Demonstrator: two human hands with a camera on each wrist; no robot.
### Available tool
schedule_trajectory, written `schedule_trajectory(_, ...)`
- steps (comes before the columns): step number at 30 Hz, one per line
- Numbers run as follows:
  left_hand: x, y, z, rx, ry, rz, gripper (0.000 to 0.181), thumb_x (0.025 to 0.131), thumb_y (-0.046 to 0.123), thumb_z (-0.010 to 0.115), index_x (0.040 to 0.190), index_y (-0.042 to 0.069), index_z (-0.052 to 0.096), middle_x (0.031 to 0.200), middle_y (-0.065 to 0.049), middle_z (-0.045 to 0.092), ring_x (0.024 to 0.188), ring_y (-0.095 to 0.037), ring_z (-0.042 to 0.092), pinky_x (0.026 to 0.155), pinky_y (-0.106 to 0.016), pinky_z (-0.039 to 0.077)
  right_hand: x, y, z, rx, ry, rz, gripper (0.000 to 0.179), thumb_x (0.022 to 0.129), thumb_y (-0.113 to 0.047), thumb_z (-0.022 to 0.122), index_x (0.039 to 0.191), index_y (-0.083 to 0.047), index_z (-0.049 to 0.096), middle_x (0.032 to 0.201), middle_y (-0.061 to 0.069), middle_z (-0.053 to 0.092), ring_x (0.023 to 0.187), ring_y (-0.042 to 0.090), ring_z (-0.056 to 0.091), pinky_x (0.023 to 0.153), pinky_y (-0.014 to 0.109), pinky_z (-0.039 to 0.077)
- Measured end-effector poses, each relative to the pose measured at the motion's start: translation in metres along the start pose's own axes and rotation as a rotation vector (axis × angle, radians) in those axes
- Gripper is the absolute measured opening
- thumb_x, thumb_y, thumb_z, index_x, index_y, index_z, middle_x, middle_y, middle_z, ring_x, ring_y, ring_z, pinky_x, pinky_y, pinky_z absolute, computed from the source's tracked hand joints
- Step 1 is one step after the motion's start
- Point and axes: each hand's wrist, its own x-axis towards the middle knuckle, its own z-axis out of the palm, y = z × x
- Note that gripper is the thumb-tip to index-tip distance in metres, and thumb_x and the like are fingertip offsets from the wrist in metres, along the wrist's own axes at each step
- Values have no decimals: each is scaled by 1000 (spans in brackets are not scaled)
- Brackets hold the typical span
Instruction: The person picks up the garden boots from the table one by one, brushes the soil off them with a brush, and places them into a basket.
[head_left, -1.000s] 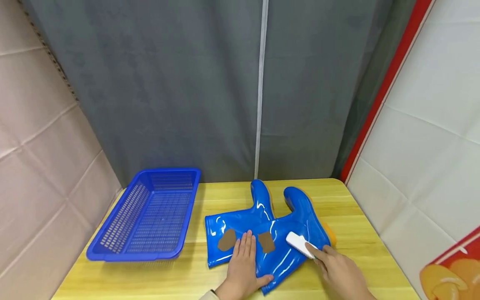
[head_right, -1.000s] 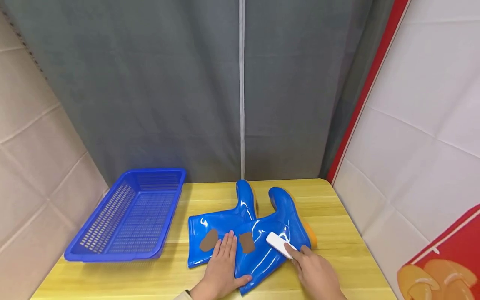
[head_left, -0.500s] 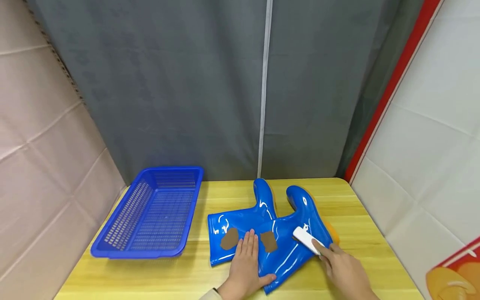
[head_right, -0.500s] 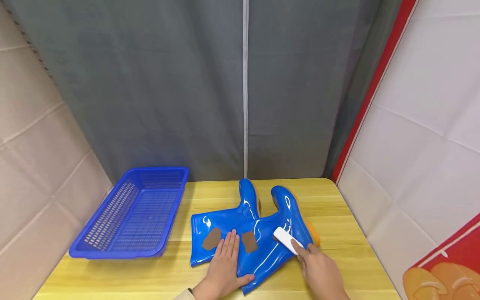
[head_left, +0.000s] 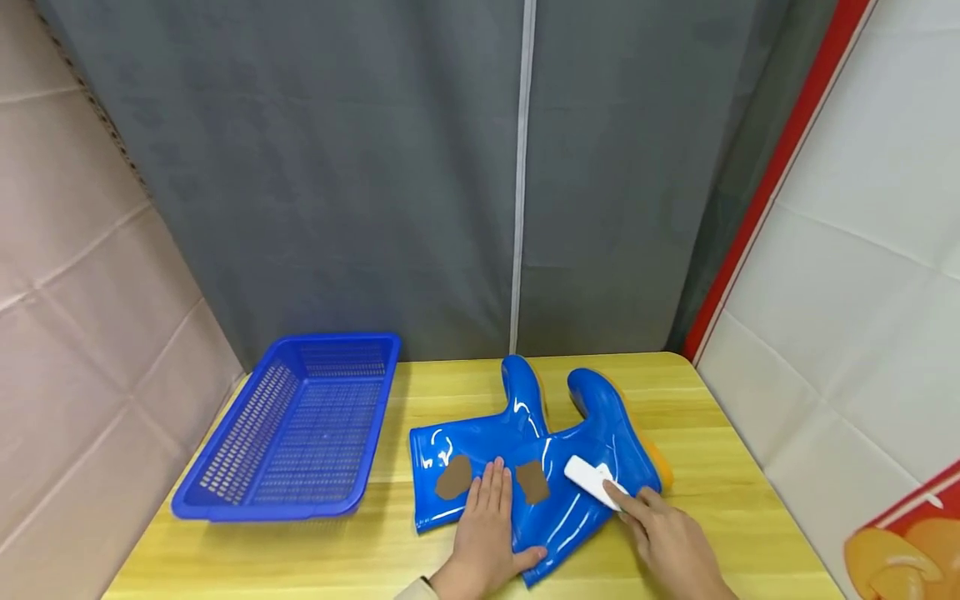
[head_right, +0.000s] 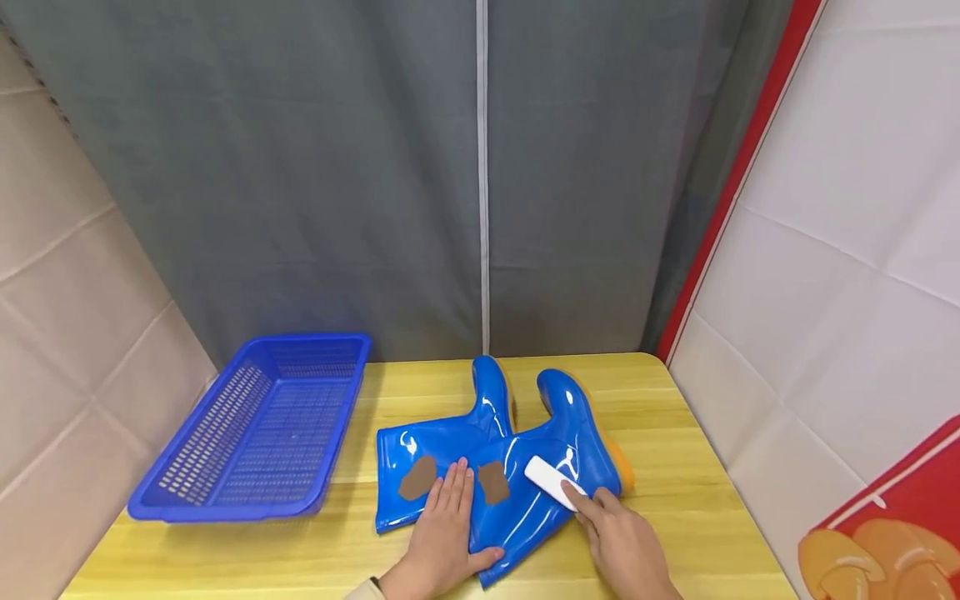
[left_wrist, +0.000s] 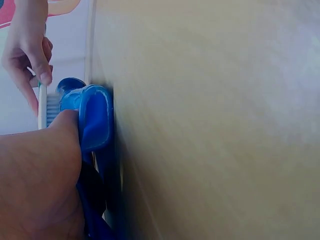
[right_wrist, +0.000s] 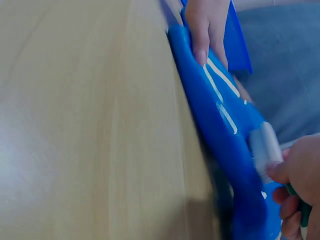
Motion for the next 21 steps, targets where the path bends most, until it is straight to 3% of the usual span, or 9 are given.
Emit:
schedule_trajectory(3, 2, 1, -1, 14, 9, 8, 119, 68, 93, 21, 152, 10, 13, 161, -12, 9, 150, -28, 12, 120, -45, 22, 3, 9, 3, 22, 95, 5, 47, 86, -21, 68, 128, -38, 57, 70, -8, 44, 51, 6, 31, 50, 18, 25)
schedule_trajectory(5, 2, 2, 0, 11, 13, 16, 119, 68, 93, 20, 152, 9, 12, 161, -12, 9, 150, -28, 11, 120, -45, 22, 3, 14, 0, 32, 109, 19, 47, 85, -20, 69, 127, -35, 59, 69, -7, 44, 51, 7, 30, 50, 18, 24)
schedule_trajectory(13, 0, 1, 1, -2, 2, 3, 120, 67, 94, 21, 152, 9, 13, 161, -12, 9, 150, -29, 12, 120, -45, 23, -12, 11, -9, 1, -98, 33, 50, 85, -23, 68, 127, -47, 54, 73, -10, 43, 56, 4, 35, 55, 18, 28)
schedule_trajectory(21, 0, -1, 1, -11, 1, 2, 119, 68, 93, 23, 152, 9, 11, 161, -11, 7, 150, -29, 10, 120, -45, 22, -10, 2, -5, -89, -93, -70, 53, 84, -33, 68, 124, -60, 47, 73, -17, 40, 61, -1, 34, 58, 16, 32)
